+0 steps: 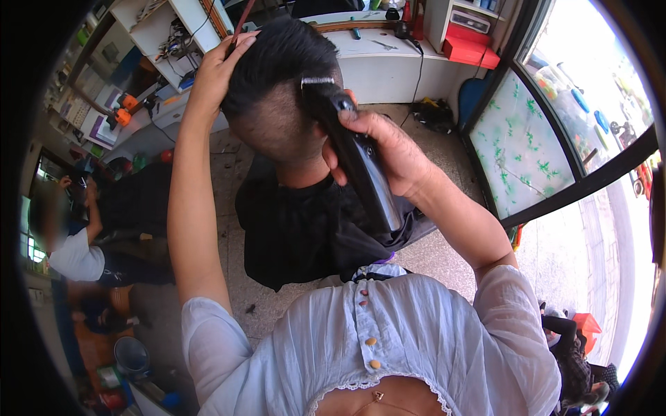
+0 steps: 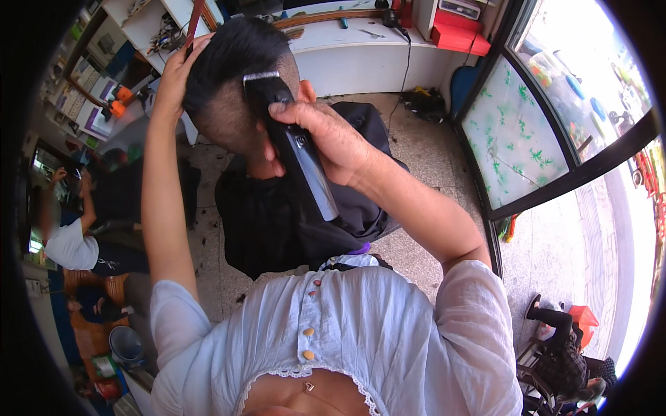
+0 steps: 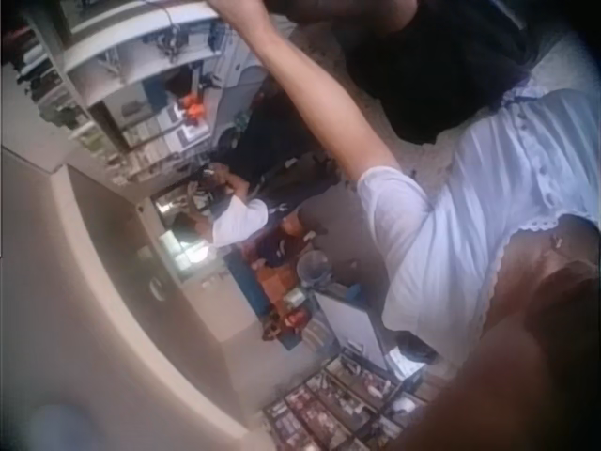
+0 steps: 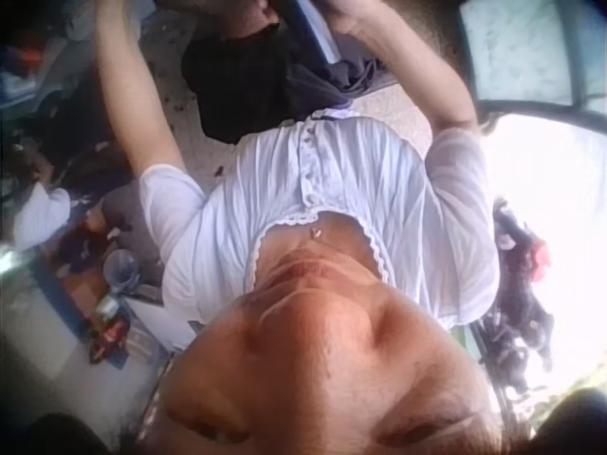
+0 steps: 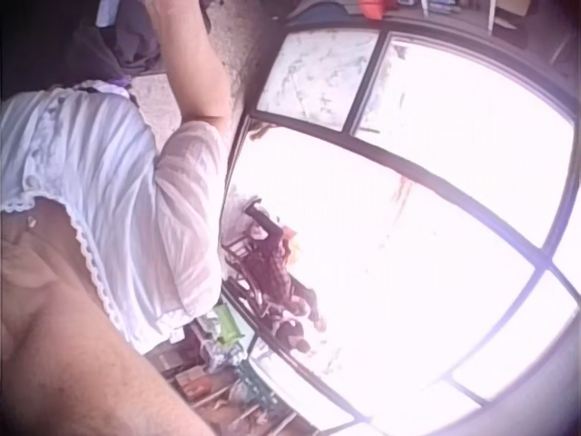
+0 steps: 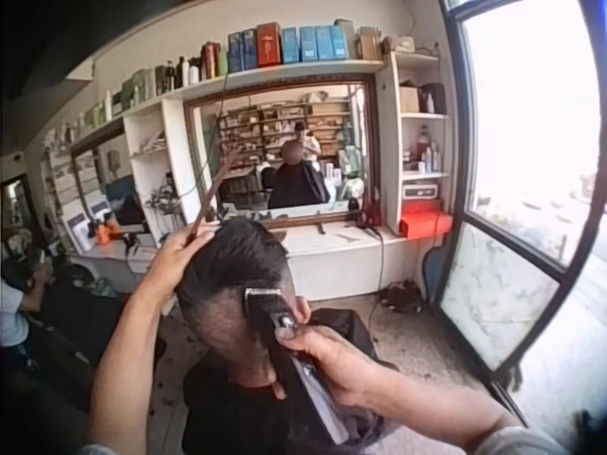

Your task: The person uses electric clippers to trim the sides and back of a seated client's head, then switches to a comb and scissors to refine the top and sides. They spray water on the hair and continue trimming with scissors, finishing with a hairdryer.

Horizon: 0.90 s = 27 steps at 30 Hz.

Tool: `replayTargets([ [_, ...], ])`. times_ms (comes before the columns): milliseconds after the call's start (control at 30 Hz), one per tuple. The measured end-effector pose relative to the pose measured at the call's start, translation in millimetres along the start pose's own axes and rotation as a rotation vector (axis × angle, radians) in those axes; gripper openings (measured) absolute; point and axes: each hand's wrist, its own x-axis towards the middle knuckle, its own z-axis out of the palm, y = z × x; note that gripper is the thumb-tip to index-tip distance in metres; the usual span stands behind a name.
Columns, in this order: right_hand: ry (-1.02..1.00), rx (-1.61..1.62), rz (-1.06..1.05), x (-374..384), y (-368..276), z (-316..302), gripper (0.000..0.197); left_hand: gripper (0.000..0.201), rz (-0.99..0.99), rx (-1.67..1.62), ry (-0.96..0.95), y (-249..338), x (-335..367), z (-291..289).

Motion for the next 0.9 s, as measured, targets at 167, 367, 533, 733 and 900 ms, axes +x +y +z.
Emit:
replayTargets([
  [167,0.002,0.001,0.107,-12,14,-8,0.040,0.032,-0.022,-0.053,-0.016,-1,2,-1],
  [367,-0.010,-0.011,0.031,6,-4,-13,0.043,0.031,-0.007,-0.074,-0.025,-2,3,-1],
  [533,-0.075,0.119,-0.050,15,-8,-25,0.047,0.031,-0.014,-0.084,-0.015,2,1,-1],
  [733,-0.055,-0.009,0.138,-7,7,-41,0.044,0.033,-0.080,-0.085,-0.007,6,-2,2],
  [900,-0.084,-0.047,0.112,3,-9,-44,0.044,0.030,-0.081,-0.146,0.010,5,1,1],
])
